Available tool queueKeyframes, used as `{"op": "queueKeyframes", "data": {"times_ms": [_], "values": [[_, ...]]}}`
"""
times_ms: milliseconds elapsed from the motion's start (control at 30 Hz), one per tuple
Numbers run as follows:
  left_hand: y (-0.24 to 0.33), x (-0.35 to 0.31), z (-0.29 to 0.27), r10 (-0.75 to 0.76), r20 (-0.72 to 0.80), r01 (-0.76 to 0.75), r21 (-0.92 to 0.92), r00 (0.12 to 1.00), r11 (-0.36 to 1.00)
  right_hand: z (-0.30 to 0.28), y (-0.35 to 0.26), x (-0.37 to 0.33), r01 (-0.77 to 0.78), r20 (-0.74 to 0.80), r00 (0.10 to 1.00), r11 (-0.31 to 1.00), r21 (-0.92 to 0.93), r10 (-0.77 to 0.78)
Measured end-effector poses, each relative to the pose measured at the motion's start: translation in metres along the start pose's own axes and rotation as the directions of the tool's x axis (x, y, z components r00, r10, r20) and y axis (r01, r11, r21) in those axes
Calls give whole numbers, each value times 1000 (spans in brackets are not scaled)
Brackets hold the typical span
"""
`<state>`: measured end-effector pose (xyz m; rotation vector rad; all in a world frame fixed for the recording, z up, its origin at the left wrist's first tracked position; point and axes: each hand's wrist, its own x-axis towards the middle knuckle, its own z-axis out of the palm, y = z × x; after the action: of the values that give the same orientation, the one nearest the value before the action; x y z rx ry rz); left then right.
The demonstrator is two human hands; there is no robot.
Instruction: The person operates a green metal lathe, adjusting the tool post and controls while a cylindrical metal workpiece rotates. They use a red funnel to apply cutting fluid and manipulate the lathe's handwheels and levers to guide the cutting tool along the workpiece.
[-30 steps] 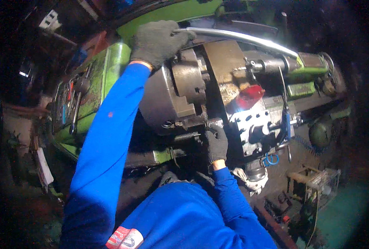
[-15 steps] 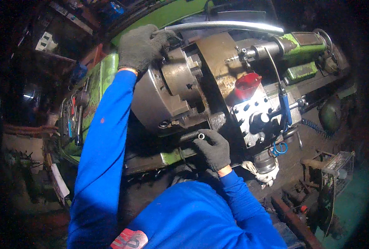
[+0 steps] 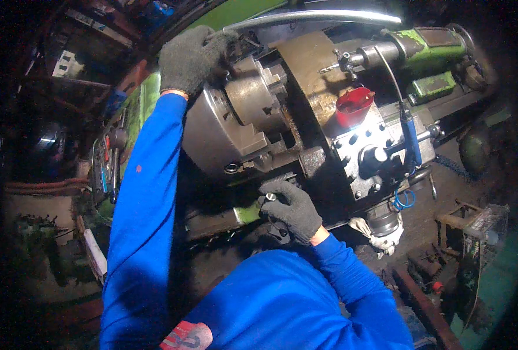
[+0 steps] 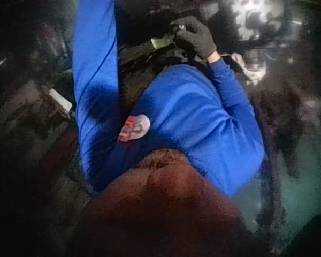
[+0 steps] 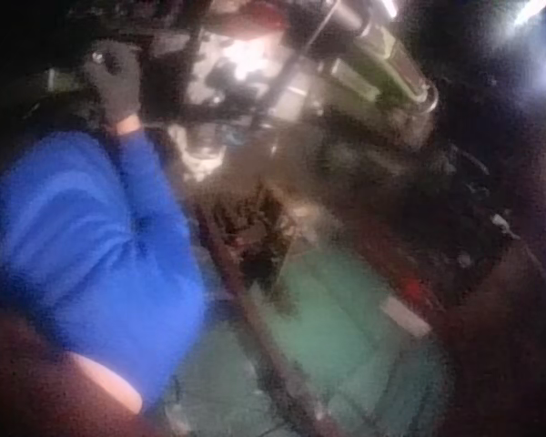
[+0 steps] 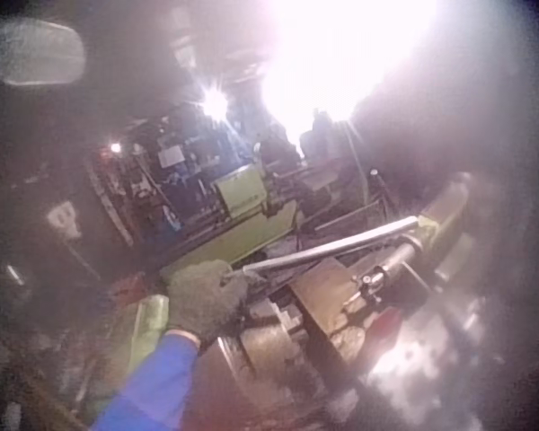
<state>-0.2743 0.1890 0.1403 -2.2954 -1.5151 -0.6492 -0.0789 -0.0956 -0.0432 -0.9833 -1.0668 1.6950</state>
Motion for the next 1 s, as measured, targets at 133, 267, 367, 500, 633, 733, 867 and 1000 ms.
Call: {"op": "queueKeyframes", "data": {"times_ms": [133,267,367,500,633,733,867,1000], "values": [[-7,3,8,22,-8,-21,40,1000,999,6,-11,-3,-161,173,974,982,97,143],[1,1,1,44,-8,-43,33,999,999,11,-20,0,-70,320,945,998,7,64],[0,0,1,58,-20,-59,-35,998,998,17,-12,4,156,383,911,988,23,-153],[5,1,-3,-6,54,8,-45,999,999,16,-13,9,297,475,846,954,-43,-242],[7,3,-2,80,8,-80,6,997,997,11,-10,14,366,497,822,927,-83,-280],[21,3,-10,-51,76,54,-44,996,998,14,-11,12,263,416,890,956,-128,-189],[17,1,-7,-27,83,37,-121,996,992,15,3,16,148,52,989,924,-352,-139],[13,-1,-7,-89,100,100,-107,991,989,-4,7,18,98,-304,902,831,-548,-307]]}}
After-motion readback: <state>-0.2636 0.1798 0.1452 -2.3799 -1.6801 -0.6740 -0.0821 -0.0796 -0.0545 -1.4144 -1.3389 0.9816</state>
